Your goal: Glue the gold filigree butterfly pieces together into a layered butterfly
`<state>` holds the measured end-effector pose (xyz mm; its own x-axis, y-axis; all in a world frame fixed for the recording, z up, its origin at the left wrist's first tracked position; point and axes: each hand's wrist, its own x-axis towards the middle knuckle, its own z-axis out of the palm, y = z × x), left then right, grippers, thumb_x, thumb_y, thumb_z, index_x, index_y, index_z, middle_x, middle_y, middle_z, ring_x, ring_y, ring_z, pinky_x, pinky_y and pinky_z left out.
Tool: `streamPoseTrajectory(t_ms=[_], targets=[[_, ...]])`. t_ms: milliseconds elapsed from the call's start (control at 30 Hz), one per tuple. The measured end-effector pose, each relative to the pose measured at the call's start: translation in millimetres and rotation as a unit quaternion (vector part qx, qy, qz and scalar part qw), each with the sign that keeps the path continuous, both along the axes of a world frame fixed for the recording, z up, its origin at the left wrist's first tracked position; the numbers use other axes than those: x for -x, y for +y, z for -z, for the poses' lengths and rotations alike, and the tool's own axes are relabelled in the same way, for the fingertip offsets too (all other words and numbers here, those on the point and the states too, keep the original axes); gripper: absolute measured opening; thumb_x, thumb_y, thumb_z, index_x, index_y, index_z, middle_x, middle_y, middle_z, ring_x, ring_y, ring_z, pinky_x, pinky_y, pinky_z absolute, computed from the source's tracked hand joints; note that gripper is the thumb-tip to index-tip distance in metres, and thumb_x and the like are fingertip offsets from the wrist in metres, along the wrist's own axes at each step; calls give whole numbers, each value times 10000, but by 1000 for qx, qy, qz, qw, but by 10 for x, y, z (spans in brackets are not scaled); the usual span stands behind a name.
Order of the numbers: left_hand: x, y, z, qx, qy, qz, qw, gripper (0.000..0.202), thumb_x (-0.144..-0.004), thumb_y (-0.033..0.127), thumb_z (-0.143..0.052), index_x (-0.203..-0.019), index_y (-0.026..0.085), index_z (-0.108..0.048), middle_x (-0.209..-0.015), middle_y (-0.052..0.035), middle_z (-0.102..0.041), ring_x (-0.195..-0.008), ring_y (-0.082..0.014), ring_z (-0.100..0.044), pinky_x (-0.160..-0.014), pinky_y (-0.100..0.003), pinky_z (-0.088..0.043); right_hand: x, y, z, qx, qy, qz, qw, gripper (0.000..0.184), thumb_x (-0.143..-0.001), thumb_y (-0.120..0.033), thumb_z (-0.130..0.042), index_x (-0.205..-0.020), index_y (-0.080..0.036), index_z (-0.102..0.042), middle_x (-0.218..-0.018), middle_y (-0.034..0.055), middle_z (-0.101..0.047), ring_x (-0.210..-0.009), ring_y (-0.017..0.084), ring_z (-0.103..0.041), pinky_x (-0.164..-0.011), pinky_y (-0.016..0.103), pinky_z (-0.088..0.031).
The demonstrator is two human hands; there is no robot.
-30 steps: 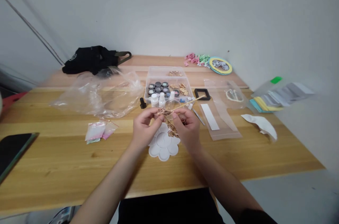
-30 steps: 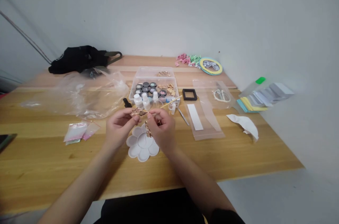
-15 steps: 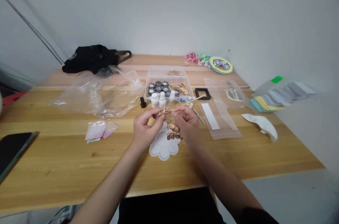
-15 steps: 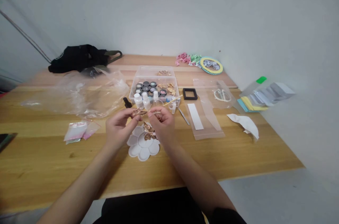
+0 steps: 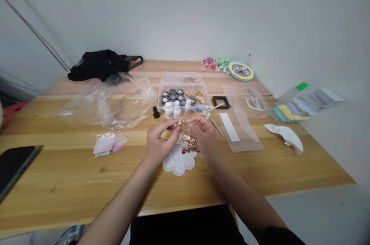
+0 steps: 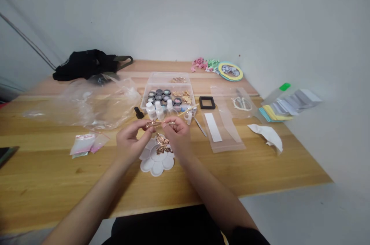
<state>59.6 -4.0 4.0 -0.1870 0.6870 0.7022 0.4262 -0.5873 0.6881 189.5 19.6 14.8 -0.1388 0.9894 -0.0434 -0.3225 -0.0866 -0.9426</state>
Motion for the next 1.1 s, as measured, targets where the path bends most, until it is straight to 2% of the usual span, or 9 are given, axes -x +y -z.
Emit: streamPoseTrajectory(t_ms=[133, 233, 367, 433, 667, 800, 1100], targets=[[-9, -3, 23, 34, -39, 0, 999, 129, -729, 119, -672, -821, 196, -723, -719, -5, -713, -606, -115, -588, -600, -245, -489, 11, -4, -24, 7, 4, 2, 1000, 164, -614, -293, -660, -682, -208, -537, -393, -130, -335, -362, 36, -234, -374, 174, -176], [-21, -1, 37, 91, -124, 24, 988, 124, -699, 147, -694, -810, 196, -723, -671, 1, -689, -595, -122, -584, -598, -256, -482, 23, -5, -16, 11, 4, 0, 1000, 171, -610, -304, -656, -670, -213, -524, -385, -136, -316, -354, 35, -223, -368, 176, -170], [-35, 5, 10, 186, -273, 89, 940, 87, -689, 199, -693, -775, 189, -700, -565, 20, -651, -516, -121, -570, -520, -242, -459, 29, -13, 0, 2, -12, 1, 1000, 169, -623, -308, -656, -669, -208, -528, -398, -132, -329, -355, 34, -243, -372, 175, -187], [-38, 10, -8, 215, -311, 99, 921, 74, -674, 219, -706, -738, 185, -693, -527, 26, -636, -491, -114, -555, -505, -232, -448, 26, -18, 7, -4, -22, -4, 1000, 167, -633, -310, -658, -673, -205, -533, -399, -129, -344, -353, 35, -247, -369, 176, -184], [-41, 42, -20, 245, -358, 116, 894, 53, -629, 229, -712, -642, 185, -686, -482, 36, -593, -475, -100, -513, -507, -225, -414, 10, -27, 31, -41, -55, -20, 997, 144, -677, -298, -655, -695, -208, -544, -406, -127, -361, -347, 41, -261, -362, 180, -203], [-37, 52, -34, 253, -368, 93, 890, 78, -600, 249, -702, -576, 184, -666, -472, 29, -577, -464, -105, -496, -496, -241, -399, 16, -44, 18, -51, -69, -25, 996, 137, -680, -280, -654, -686, -207, -538, -393, -134, -340, -344, 39, -250, -357, 177, -198], [-35, 45, -42, 258, -375, 78, 887, 69, -593, 255, -692, -577, 191, -675, -460, 34, -552, -460, -108, -480, -491, -246, -391, 30, -53, 27, -65, -85, -24, 994, 125, -686, -285, -645, -688, -206, -548, -385, -133, -352, -338, 36, -263, -353, 176, -204]])
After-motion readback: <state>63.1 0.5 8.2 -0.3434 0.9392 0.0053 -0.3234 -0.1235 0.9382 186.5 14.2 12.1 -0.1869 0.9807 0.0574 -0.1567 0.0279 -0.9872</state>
